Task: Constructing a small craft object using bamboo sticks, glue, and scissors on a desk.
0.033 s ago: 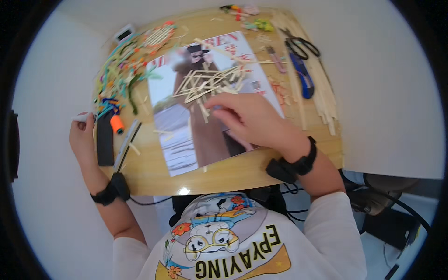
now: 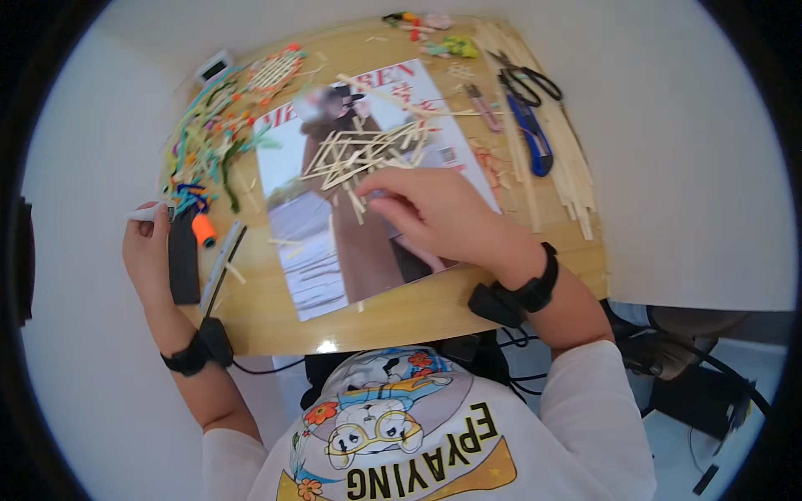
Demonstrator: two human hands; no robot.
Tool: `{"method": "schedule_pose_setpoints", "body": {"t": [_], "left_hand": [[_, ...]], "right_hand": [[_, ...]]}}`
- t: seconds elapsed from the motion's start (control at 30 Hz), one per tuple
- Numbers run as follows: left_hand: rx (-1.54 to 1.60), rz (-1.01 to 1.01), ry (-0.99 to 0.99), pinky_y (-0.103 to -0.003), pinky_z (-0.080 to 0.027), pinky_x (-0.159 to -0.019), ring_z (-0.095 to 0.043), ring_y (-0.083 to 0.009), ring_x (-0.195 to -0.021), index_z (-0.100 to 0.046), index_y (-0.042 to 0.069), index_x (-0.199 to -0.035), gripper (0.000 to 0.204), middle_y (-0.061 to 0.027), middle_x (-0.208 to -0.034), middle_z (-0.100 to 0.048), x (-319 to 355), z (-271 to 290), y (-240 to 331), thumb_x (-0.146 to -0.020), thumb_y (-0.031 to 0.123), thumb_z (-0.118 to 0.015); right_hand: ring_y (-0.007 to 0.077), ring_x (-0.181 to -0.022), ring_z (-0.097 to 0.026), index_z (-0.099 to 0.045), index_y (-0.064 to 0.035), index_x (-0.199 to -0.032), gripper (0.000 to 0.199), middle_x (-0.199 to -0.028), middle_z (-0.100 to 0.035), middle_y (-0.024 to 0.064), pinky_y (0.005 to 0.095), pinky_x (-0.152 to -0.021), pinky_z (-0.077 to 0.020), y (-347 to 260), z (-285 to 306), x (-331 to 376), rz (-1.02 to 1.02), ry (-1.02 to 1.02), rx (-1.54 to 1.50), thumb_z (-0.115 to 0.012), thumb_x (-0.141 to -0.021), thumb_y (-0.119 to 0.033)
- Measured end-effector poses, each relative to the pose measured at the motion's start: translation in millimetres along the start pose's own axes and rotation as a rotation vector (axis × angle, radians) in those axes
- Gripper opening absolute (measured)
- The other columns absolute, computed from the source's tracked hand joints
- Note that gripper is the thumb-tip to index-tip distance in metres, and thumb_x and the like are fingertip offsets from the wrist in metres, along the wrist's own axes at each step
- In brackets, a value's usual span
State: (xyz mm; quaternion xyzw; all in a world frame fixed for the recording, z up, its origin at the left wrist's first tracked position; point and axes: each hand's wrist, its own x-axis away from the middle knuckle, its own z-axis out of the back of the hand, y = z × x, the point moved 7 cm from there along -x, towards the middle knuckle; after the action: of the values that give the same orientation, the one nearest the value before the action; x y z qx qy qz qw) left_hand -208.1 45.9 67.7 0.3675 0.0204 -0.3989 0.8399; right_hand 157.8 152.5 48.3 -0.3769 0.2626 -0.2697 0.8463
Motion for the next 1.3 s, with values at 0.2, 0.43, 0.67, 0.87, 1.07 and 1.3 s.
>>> {"method": "schedule_pose_setpoints", "body": {"t": [0.2,0.43,0.67,0.87,1.07,1.3], "left_hand": [[0.545,-0.166,-0.512,-0.024,-0.052,-0.073,-0.062,-0.012,-0.087,-0.057,0.002,-0.111,0.025,-0.0071,-0.095,-0.063,55,-75,115,-0.09,0.014,-0.061],[0.539,-0.371,-0.757,-0.032,-0.048,-0.062,-0.063,-0.0225,-0.069,-0.056,0.003,-0.104,0.023,-0.0131,-0.084,-0.062,113,-131,177,-0.087,0.017,-0.063],[0.373,-0.721,-0.596,-0.039,-0.046,-0.066,-0.059,-0.0351,-0.078,-0.056,0.004,-0.106,0.029,-0.0165,-0.086,-0.06,127,-137,173,-0.086,0.024,-0.064],[0.549,-0.614,-0.692,-0.036,-0.046,-0.064,-0.059,-0.0306,-0.072,-0.056,0.004,-0.103,0.029,-0.0127,-0.081,-0.06,138,-147,166,-0.092,0.031,-0.054],[0.754,-0.475,-0.864,-0.03,-0.044,-0.06,-0.056,-0.0182,-0.065,-0.056,0.004,-0.101,0.032,-0.0052,-0.072,-0.057,141,-161,165,-0.096,0.035,-0.049],[0.774,-0.414,-0.843,-0.029,-0.045,-0.061,-0.059,-0.0169,-0.066,-0.056,0.003,-0.102,0.033,-0.0058,-0.073,-0.06,145,-163,163,-0.095,0.034,-0.05]], "right_hand": [[0.0153,-0.062,-0.057,-0.06,-0.0093,-0.109,0.024,-0.073,-0.06,0.0056,0.0288,-0.058,-0.0449,-13,18,-14,0.008,0.089,0.036,-0.061,-0.086,-0.016],[0.008,-0.063,-0.051,-0.058,-0.0101,-0.119,0.036,-0.075,-0.057,0.0008,0.0223,-0.058,-0.0424,-8,25,-22,0.203,0.174,-0.135,-0.066,-0.083,-0.015],[0.0071,-0.067,-0.055,-0.063,-0.0073,-0.104,0.021,-0.075,-0.059,0.001,0.0214,-0.061,-0.0452,6,13,-14,0.136,0.19,-0.154,-0.064,-0.084,-0.011],[0.0069,-0.072,-0.059,-0.063,-0.0032,-0.097,0.012,-0.08,-0.062,0.001,0.0211,-0.066,-0.0478,19,8,-12,-0.108,0.101,-0.398,-0.061,-0.087,-0.009],[0.0081,-0.074,-0.06,-0.062,-0.0021,-0.095,0.009,-0.084,-0.063,0.002,0.0217,-0.069,-0.0478,20,14,-15,0.062,0.073,-0.351,-0.058,-0.088,-0.007],[0.0092,-0.072,-0.06,-0.062,-0.0038,-0.094,0.009,-0.081,-0.063,0.0022,0.0236,-0.069,-0.0474,17,15,-13,0.145,0.115,-0.2,-0.058,-0.086,-0.004]]}}
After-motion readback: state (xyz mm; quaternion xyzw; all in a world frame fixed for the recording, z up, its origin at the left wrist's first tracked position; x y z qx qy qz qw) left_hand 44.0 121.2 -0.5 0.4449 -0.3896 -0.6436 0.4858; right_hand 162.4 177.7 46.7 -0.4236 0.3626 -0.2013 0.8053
